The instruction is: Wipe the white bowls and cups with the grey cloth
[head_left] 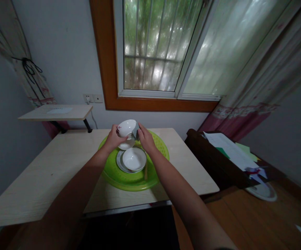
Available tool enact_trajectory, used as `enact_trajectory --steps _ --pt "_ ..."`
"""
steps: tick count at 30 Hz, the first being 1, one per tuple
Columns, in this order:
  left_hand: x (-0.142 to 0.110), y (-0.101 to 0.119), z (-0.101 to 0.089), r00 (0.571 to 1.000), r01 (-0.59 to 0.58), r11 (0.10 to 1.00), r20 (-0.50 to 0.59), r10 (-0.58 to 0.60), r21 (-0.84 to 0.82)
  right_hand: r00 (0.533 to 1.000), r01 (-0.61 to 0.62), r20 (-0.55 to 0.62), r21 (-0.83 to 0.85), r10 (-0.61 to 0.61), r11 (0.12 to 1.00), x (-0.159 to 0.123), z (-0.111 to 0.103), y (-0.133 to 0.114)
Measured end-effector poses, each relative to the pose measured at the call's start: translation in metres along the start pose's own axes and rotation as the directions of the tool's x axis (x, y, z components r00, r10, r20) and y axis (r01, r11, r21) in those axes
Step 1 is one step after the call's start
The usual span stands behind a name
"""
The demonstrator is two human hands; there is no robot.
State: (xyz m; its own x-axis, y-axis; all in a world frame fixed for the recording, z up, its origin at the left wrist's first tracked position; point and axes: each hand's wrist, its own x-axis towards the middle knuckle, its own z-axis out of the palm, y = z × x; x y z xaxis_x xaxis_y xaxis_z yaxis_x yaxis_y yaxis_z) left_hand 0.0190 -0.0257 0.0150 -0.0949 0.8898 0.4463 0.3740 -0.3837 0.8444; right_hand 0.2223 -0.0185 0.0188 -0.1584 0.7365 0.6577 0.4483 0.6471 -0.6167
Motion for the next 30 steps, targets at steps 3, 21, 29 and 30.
enact_trajectory --steps 3,21,29,30 --pt "-0.002 0.002 0.002 0.998 0.007 1.0 0.062 -0.008 0.025 1.0 -0.03 0.0 -0.001 0.03 1.0 -0.001 0.001 0.004" --pt "0.007 -0.01 0.0 0.998 0.013 0.998 -0.056 -0.016 -0.056 0.989 0.137 0.057 0.001 -0.137 0.991 -0.003 0.001 -0.01" --pt "0.006 -0.01 0.001 0.999 0.037 0.999 -0.035 -0.038 -0.023 0.976 0.201 0.096 -0.061 -0.195 0.978 -0.004 0.0 -0.013" --pt "0.005 -0.009 0.001 0.999 0.03 1.0 -0.019 -0.031 -0.005 0.962 0.253 0.13 -0.094 -0.24 0.963 -0.004 0.0 -0.017"
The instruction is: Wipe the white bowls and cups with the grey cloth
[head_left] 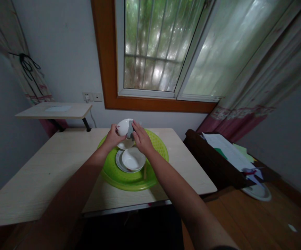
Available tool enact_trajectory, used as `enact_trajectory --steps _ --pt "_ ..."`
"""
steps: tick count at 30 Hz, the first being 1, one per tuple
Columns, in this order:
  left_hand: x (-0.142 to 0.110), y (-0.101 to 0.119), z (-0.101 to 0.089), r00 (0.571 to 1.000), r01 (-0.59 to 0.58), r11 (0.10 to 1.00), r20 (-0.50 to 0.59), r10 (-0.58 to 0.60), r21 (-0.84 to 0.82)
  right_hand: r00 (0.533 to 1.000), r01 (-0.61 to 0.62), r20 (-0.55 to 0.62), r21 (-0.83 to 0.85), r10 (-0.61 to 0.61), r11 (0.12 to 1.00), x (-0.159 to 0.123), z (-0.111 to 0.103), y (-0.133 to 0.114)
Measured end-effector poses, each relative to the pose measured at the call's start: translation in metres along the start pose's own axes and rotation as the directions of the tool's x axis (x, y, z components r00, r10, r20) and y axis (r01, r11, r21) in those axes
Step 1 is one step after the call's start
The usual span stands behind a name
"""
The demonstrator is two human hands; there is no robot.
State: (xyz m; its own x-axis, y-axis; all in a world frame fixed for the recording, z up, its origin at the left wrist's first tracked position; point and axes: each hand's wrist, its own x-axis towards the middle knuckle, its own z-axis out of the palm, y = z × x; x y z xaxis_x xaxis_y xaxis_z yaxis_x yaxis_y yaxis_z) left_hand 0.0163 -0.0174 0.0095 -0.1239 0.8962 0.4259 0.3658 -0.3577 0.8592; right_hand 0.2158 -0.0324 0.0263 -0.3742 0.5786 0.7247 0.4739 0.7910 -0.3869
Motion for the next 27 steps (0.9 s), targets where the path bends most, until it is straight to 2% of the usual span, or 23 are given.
enact_trajectory --steps 5,8,13,17,19,24,27 --pt "-0.005 0.006 0.0 0.998 -0.019 0.999 0.062 0.016 0.039 0.967 0.205 0.18 -0.14 -0.179 0.969 0.003 -0.003 -0.018" --pt "-0.006 0.006 0.0 0.997 -0.017 0.999 0.072 0.014 0.041 0.962 0.225 0.194 -0.151 -0.194 0.963 0.004 -0.002 -0.02" --pt "-0.008 0.009 0.002 0.993 -0.037 0.997 0.113 0.029 0.061 0.999 0.049 0.025 -0.04 -0.048 0.998 0.004 0.002 -0.003" --pt "-0.011 0.012 0.004 0.99 -0.078 0.992 0.125 0.065 0.098 0.987 -0.13 -0.087 0.071 0.136 0.989 0.002 0.002 0.013" --pt "-0.012 0.014 0.004 0.987 -0.099 0.987 0.137 0.082 0.124 0.985 -0.141 -0.091 0.062 0.146 0.988 0.001 0.002 0.015" --pt "-0.014 0.015 0.004 0.974 -0.182 0.968 0.167 0.153 0.175 0.999 0.043 -0.003 -0.076 -0.043 0.996 0.002 0.0 0.0" --pt "-0.015 0.017 0.004 0.975 -0.177 0.961 0.171 0.141 0.213 0.989 0.134 0.083 -0.138 -0.124 0.981 0.003 0.0 -0.01"
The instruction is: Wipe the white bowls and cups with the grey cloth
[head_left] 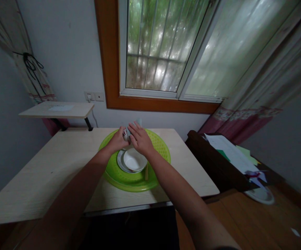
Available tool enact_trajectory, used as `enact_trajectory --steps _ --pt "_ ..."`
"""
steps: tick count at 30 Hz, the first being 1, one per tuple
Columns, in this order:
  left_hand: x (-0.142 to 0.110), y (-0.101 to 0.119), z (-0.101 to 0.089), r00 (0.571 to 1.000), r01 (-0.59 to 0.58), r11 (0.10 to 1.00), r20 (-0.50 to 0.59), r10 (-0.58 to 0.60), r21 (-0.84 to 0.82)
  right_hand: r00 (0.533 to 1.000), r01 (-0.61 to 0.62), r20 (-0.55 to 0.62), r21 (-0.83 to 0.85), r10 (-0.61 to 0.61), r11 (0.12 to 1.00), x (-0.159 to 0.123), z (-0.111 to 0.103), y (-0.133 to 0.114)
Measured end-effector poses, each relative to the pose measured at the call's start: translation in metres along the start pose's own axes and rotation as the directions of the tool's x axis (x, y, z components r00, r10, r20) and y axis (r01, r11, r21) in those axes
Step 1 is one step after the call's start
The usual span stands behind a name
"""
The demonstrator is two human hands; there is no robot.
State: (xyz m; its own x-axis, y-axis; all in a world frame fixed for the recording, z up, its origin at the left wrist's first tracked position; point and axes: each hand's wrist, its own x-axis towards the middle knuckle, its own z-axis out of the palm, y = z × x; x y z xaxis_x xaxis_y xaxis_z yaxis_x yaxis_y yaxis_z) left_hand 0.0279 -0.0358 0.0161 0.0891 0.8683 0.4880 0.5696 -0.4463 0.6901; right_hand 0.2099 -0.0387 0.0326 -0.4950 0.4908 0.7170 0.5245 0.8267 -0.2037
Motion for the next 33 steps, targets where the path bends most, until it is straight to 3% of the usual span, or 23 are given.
enact_trajectory --steps 3,7,12,16,19,24,33 --pt "0.0 0.002 0.0 1.0 0.015 1.0 -0.01 -0.014 0.009 0.999 0.037 0.038 -0.029 -0.036 0.999 0.001 -0.001 -0.004" --pt "0.001 0.0 0.0 0.999 -0.03 0.999 -0.015 0.03 0.023 1.0 0.01 0.005 0.005 -0.01 1.0 0.002 -0.001 0.001" --pt "0.002 -0.004 0.0 0.998 -0.029 0.999 -0.053 0.03 0.026 0.979 -0.144 -0.126 0.136 0.161 0.98 -0.001 0.001 0.018" --pt "0.002 -0.002 -0.001 0.998 0.018 0.999 -0.054 -0.017 0.028 0.935 -0.286 -0.146 0.233 0.324 0.93 -0.005 0.006 0.031" --pt "0.002 -0.002 -0.001 0.998 0.03 1.0 -0.052 -0.03 0.004 0.923 -0.308 -0.147 0.272 0.355 0.912 -0.007 0.009 0.033" --pt "0.003 -0.007 0.001 0.998 0.019 1.0 -0.052 -0.02 -0.024 0.95 -0.256 -0.123 0.229 0.289 0.939 -0.006 0.007 0.03" --pt "0.003 -0.007 0.003 0.999 0.011 0.999 -0.029 -0.012 -0.049 0.998 -0.003 -0.058 0.055 0.006 0.999 -0.001 -0.001 0.013"
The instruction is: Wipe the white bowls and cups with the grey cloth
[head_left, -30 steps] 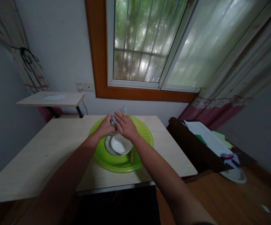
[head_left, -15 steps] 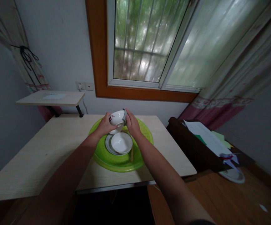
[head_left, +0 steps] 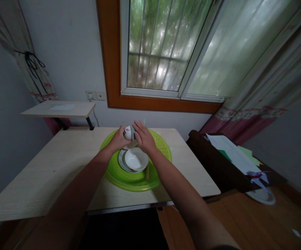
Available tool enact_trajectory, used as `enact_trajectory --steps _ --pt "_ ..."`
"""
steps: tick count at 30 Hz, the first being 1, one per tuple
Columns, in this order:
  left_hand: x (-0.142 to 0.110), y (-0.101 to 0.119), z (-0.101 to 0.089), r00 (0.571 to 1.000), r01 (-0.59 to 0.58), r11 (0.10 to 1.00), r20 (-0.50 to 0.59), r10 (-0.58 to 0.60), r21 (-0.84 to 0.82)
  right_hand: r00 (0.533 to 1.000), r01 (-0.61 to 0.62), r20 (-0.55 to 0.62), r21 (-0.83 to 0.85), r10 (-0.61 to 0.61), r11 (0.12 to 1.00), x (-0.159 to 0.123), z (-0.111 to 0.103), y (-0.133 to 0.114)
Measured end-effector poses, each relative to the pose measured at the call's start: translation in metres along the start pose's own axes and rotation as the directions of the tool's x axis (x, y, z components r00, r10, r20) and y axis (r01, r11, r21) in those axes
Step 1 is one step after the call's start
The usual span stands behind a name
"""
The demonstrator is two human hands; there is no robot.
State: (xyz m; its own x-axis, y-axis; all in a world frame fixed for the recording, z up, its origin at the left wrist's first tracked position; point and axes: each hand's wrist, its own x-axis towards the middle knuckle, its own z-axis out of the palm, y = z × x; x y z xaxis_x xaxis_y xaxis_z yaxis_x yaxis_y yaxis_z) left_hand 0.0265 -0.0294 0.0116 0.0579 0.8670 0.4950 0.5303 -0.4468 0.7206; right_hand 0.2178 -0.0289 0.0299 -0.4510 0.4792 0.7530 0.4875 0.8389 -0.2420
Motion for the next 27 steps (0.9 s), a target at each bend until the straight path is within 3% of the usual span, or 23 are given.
enact_trajectory --steps 6,11,15,18,20,23,27 --pt "-0.001 0.004 -0.002 1.0 0.005 1.0 -0.019 -0.004 0.03 0.988 0.107 0.119 -0.08 -0.097 0.991 0.002 -0.002 -0.014" --pt "0.001 0.003 -0.002 0.997 0.04 0.999 -0.065 -0.041 -0.016 0.997 0.055 0.058 0.007 -0.056 0.998 0.003 0.0 -0.007" --pt "0.005 -0.001 -0.005 0.987 0.071 0.995 -0.136 -0.081 -0.076 0.989 -0.133 -0.04 0.165 0.141 0.977 -0.003 0.002 0.01" --pt "0.007 -0.004 -0.007 0.981 0.098 0.99 -0.157 -0.113 -0.102 0.94 -0.308 -0.062 0.266 0.335 0.913 -0.01 0.003 0.022" --pt "0.007 -0.005 -0.007 0.981 0.101 0.985 -0.151 -0.122 -0.137 0.919 -0.357 -0.063 0.286 0.39 0.889 -0.012 0.003 0.025" --pt "0.007 -0.006 -0.007 0.984 0.101 0.98 -0.126 -0.124 -0.173 0.941 -0.302 -0.077 0.254 0.33 0.919 -0.011 0.001 0.022" --pt "0.005 -0.008 -0.003 0.992 0.109 0.975 -0.044 -0.119 -0.192 0.993 -0.1 -0.041 0.141 0.107 0.985 -0.005 -0.004 0.008"
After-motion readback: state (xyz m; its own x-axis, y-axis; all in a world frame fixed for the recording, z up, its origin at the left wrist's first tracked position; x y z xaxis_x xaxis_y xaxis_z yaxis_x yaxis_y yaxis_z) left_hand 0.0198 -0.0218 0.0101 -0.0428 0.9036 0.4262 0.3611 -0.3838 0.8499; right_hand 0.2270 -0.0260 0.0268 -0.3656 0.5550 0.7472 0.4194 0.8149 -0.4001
